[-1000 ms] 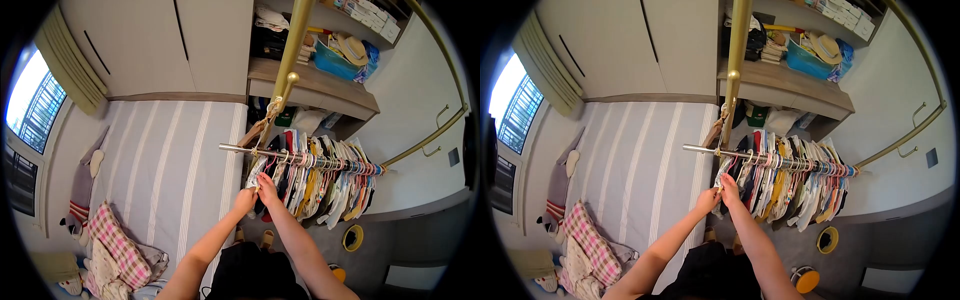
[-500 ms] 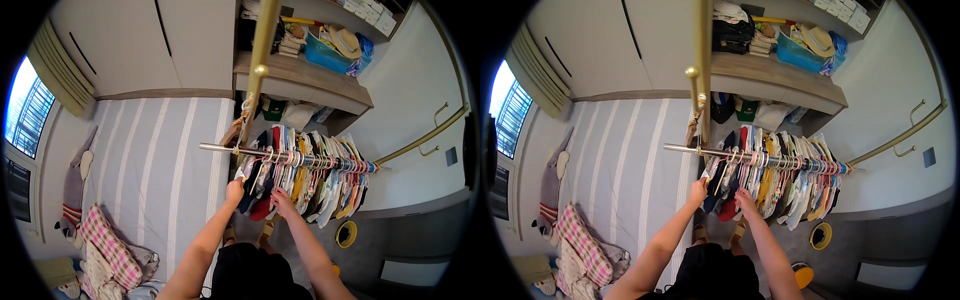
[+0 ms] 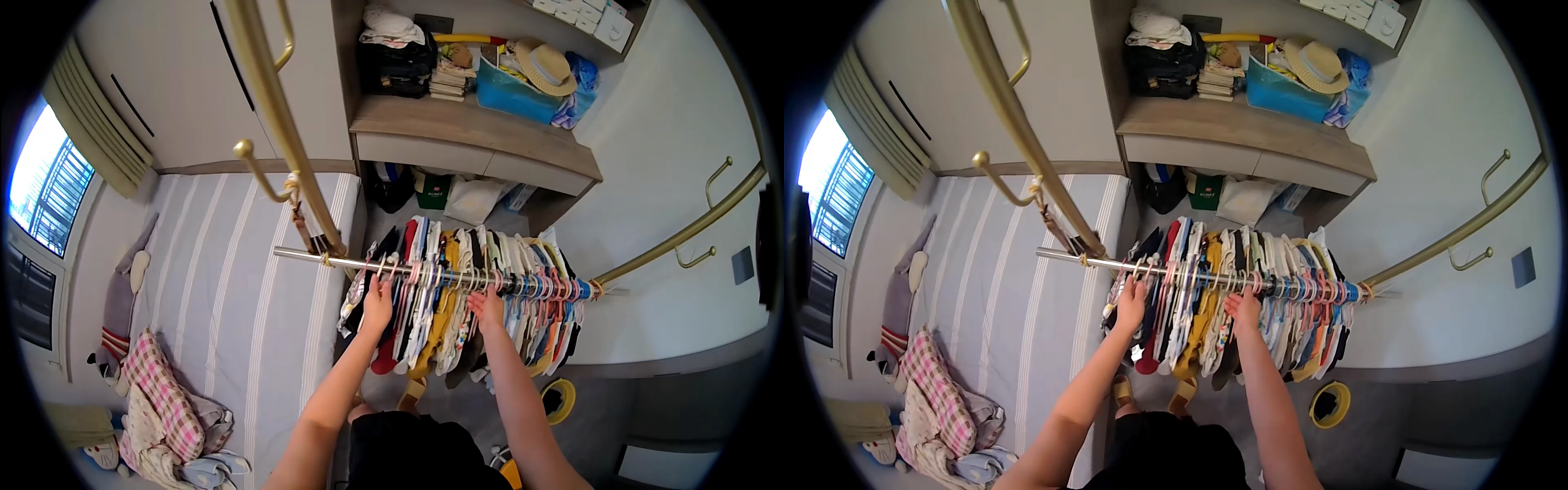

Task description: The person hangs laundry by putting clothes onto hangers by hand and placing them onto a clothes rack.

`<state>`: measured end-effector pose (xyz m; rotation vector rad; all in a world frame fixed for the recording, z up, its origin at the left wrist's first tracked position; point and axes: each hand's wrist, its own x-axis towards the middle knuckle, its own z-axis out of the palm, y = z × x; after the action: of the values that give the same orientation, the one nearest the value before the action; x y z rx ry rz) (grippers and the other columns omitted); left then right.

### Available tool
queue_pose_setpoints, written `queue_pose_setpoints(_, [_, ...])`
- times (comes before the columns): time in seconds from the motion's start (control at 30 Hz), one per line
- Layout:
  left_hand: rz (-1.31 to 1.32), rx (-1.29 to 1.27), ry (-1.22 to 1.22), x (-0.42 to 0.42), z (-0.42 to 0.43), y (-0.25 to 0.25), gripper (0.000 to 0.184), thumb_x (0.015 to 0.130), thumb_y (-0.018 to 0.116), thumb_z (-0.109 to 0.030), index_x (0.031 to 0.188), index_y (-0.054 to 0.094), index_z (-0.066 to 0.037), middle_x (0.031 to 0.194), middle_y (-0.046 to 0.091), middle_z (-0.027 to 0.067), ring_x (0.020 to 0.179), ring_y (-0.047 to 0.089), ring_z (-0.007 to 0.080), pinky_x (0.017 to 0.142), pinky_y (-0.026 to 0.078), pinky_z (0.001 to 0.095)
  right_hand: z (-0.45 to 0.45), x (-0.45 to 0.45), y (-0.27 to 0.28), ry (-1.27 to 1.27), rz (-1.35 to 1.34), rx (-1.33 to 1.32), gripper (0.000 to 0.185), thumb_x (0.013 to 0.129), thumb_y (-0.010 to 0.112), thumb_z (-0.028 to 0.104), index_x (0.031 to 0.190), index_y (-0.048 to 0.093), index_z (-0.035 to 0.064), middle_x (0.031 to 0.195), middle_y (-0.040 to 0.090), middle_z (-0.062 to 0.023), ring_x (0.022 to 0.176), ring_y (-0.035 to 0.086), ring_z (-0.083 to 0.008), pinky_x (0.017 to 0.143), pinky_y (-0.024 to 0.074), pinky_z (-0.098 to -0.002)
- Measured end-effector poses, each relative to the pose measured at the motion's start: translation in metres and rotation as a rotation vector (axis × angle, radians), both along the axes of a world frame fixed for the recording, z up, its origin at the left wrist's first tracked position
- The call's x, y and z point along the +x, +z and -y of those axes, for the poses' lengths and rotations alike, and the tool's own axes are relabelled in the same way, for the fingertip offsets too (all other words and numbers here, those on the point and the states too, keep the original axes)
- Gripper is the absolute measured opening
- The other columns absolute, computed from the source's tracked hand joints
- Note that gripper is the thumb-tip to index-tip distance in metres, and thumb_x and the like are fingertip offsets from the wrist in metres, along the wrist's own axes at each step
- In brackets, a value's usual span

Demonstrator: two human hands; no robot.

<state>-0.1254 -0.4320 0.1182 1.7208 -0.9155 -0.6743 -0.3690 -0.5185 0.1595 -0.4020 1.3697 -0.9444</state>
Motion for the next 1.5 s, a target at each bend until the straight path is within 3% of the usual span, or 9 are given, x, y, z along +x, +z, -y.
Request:
queue_pose_setpoints(0.03, [-0.349, 0.139, 0.044, -0.013, 0.010, 0.041, 0.057, 0.092, 0.043, -0.018, 0.135, 0.017, 0.009, 0.112, 0.056, 0.0171, 0.089, 0.059, 0.0266, 0.078, 0.045, 0.0307, 0.011, -0.006, -0.001, -0.001, 0.017, 0.061, 0.053, 0.092, 0.047, 0.035, 0.126, 0.032, -0.0030, 0.100, 0.058, -0.0193, 0.076, 0.063, -0.0242, 0.060, 0.0529, -0.0326])
queue_pose_setpoints(0.13, [-0.423, 0.027, 0.113, -0.024, 0.043, 0.036, 0.065, 0.090, 0.043, -0.012, 0.132, 0.001, 0.016, 0.118, 0.052, 0.0195, 0.105, 0.053, 0.0250, 0.090, 0.039, 0.0287, 0.028, -0.017, -0.009, 0.080, 0.019, 0.059, 0.052, 0.092, 0.047, 0.035, 0.122, 0.034, -0.0058, 0.095, 0.060, -0.0211, 0.079, 0.063, -0.0276, 0.064, 0.0547, -0.0356])
queue_pose_setpoints(0.27, [-0.070, 0.206, 0.130, -0.025, 0.062, 0.020, 0.079, 0.085, 0.048, -0.018, 0.122, -0.005, 0.028, 0.114, 0.047, 0.0366, 0.109, 0.050, 0.0390, 0.093, 0.038, 0.0338, 0.032, -0.017, -0.007, 0.109, 0.024, 0.052, 0.050, 0.092, 0.046, 0.035, 0.116, 0.039, -0.0088, 0.095, 0.060, -0.0226, 0.082, 0.063, -0.0288, 0.068, 0.0557, -0.0363])
queue_pose_setpoints(0.37, [-0.084, 0.274, 0.097, -0.036, 0.059, 0.080, 0.075, 0.087, 0.047, -0.015, 0.124, -0.004, 0.025, 0.110, 0.055, 0.0284, 0.104, 0.054, 0.0354, 0.092, 0.039, 0.0329, 0.036, -0.013, -0.006, 0.103, 0.043, 0.033, 0.049, 0.093, 0.043, 0.034, 0.114, 0.039, -0.0100, 0.095, 0.059, -0.0232, 0.083, 0.063, -0.0291, 0.070, 0.0560, -0.0357])
queue_pose_setpoints(0.87, [-0.153, 0.104, -0.166, 0.030, 0.139, 0.022, 0.079, 0.083, 0.042, -0.010, 0.128, -0.017, 0.017, 0.127, 0.045, 0.0241, 0.118, 0.044, 0.0334, 0.096, 0.035, 0.0309, 0.080, 0.018, 0.000, -0.055, 0.099, 0.055, 0.052, 0.093, 0.044, 0.031, 0.126, 0.030, -0.0067, 0.102, 0.057, -0.0268, 0.089, 0.061, -0.0333, 0.074, 0.0553, -0.0414])
queue_pose_setpoints(1.03, [-0.221, 0.282, -0.295, 0.062, 0.161, 0.038, 0.080, 0.076, 0.051, -0.003, 0.142, 0.006, -0.005, 0.134, 0.040, 0.0209, 0.118, 0.044, 0.0286, 0.096, 0.034, 0.0307, 0.107, 0.026, 0.000, -0.058, 0.123, 0.035, 0.060, 0.094, 0.043, 0.031, 0.137, 0.017, -0.0010, 0.115, 0.049, -0.0283, 0.099, 0.057, -0.0356, 0.081, 0.0545, -0.0425])
queue_pose_setpoints(1.17, [-0.103, 0.155, -0.347, 0.065, 0.150, 0.053, 0.072, 0.081, 0.051, -0.007, 0.142, 0.012, -0.007, 0.134, 0.037, 0.0227, 0.125, 0.037, 0.0303, 0.101, 0.028, 0.0316, 0.122, 0.039, 0.014, -0.090, 0.155, 0.025, 0.060, 0.094, 0.042, 0.028, 0.138, 0.013, -0.0001, 0.118, 0.047, -0.0278, 0.102, 0.055, -0.0364, 0.084, 0.0537, -0.0439])
queue_pose_setpoints(1.4, [-0.128, 0.166, -0.306, 0.050, 0.100, 0.021, 0.062, 0.081, 0.053, -0.013, 0.137, 0.027, -0.007, 0.118, 0.053, 0.0193, 0.108, 0.052, 0.0313, 0.094, 0.037, 0.0349, 0.158, 0.043, 0.005, -0.067, 0.195, -0.020, 0.060, 0.093, 0.043, 0.030, 0.138, 0.014, 0.0021, 0.118, 0.047, -0.0267, 0.103, 0.054, -0.0356, 0.084, 0.0537, -0.0439])
queue_pose_setpoints(1.5, [-0.218, 0.263, -0.254, 0.048, 0.066, 0.019, 0.057, 0.082, 0.051, -0.008, 0.135, 0.031, -0.006, 0.113, 0.054, 0.0140, 0.093, 0.057, 0.0202, 0.083, 0.044, 0.0311, 0.157, 0.048, 0.009, -0.060, 0.167, -0.025, 0.058, 0.093, 0.043, 0.032, 0.137, 0.018, 0.0023, 0.116, 0.050, -0.0252, 0.101, 0.056, -0.0337, 0.082, 0.0543, -0.0420])
